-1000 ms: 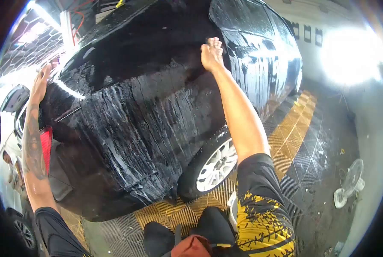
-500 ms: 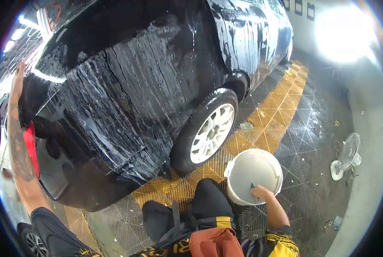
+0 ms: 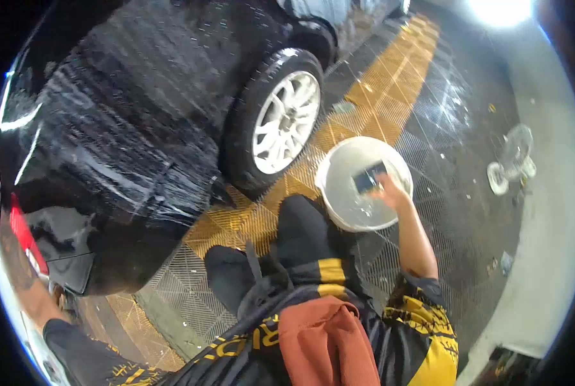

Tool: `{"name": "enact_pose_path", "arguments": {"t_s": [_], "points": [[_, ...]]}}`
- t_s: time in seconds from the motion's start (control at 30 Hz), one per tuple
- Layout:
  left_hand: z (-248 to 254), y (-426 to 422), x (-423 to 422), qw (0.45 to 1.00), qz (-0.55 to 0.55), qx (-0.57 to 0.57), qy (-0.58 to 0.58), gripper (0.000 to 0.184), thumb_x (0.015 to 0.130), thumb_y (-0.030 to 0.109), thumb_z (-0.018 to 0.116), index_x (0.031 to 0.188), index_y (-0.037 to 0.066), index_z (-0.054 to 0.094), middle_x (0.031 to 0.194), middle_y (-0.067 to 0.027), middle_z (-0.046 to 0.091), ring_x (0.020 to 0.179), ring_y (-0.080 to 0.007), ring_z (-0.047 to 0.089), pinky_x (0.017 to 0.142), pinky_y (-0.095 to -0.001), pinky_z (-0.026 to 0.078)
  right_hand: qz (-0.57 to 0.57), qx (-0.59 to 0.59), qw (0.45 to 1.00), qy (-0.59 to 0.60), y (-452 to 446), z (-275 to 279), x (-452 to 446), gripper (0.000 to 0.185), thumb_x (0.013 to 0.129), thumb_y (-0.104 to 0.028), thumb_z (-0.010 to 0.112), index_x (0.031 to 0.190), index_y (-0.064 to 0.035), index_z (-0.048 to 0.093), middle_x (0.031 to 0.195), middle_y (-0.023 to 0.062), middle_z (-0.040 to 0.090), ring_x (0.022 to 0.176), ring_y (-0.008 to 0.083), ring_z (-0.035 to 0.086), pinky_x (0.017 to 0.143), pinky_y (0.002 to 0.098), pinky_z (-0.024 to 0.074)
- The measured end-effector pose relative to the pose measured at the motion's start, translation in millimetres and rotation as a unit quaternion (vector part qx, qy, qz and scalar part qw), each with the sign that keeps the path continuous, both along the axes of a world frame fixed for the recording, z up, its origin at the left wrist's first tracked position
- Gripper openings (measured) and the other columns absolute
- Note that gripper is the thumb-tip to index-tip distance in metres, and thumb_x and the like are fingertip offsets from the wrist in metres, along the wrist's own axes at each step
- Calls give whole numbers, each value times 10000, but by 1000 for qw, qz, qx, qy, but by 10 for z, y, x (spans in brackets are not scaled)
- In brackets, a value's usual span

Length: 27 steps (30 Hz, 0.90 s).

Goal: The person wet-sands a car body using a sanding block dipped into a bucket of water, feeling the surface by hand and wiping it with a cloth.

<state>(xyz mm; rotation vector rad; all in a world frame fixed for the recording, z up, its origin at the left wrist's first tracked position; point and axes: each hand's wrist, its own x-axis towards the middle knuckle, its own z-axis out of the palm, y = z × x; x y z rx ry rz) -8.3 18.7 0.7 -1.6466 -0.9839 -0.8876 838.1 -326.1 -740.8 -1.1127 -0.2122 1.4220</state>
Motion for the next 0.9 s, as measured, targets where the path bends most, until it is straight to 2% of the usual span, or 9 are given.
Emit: {"name": "enact_pose_path", "arguments": {"t_s": [0.1,0.13,0.2,0.23,0.33,0.4,0.57,0.73,0.9], "points": [[-284,-523,603,988,-24,146,43,392,992,272,556,1181,-70,583,1098,-278,613,993,-420,602,858,-523,490,-58,145,984,80,86,845,-395,397,926,-223,610,1245,-9,509,1208,216,604,1100,425,626,899,590,552],[-521,-786,1040,970,-172,114,-130,561,968,398,643,1200,-104,544,1074,-284,588,977,-396,594,867,-504,486,-73,138,982,106,92,1171,-552,401,914,-178,587,1267,-7,509,1224,216,608,1132,431,614,933,591,537],[-1021,-1037,1726,942,-294,153,53,482,1027,343,565,1222,-96,544,1171,-263,591,1066,-386,607,942,-493,499,-81,130,979,132,172,1345,-670,413,901,-132,565,1290,-5,509,1239,215,611,1165,438,603,968,593,523],[-1544,-1325,2288,938,-343,44,25,387,1051,295,437,1090,-72,554,985,-221,641,867,-334,640,784,-427,542,-45,200,971,124,247,1288,-681,448,889,-101,539,1324,-6,498,1278,210,599,1188,434,594,1014,595,493],[-2949,-1974,3573,860,-389,-302,-136,354,787,33,735,1138,48,694,1101,-99,682,1041,-257,654,926,-361,513,-10,264,960,94,427,1373,-839,504,869,-60,512,1369,-5,486,1335,205,581,1214,421,584,1087,592,438],[-3832,-1879,4203,774,-406,-462,-154,279,796,83,733,1074,62,727,1016,-104,705,910,-203,684,812,-336,549,-8,266,962,69,522,1580,-988,520,862,-50,510,1379,-3,485,1354,206,574,1217,413,583,1113,588,414],[-5279,-1781,5367,317,-445,-783,-297,191,851,34,672,1030,24,737,951,-57,727,837,-128,656,730,-296,542,-39,299,953,-2,585,1364,-953,386,930,-89,548,1304,8,535,1270,193,590,1128,329,611,1124,533,398],[-5185,-1719,5556,495,-433,-686,-311,106,783,89,671,774,7,738,606,-101,680,516,-142,651,528,-327,521,-24,357,925,-131,673,1449,-898,643,954,-47,547,1547,-52,298,1512,206,431,1335,353,500,1196,539,313],[-5126,-1644,5646,484,-328,-742,-328,104,729,139,772,763,43,750,667,-110,707,613,-211,711,539,-365,544,47,414,892,-174,648,1770,-1236,780,908,-24,578,1598,-122,227,1529,114,417,1344,312,487,1178,512,326]]}}
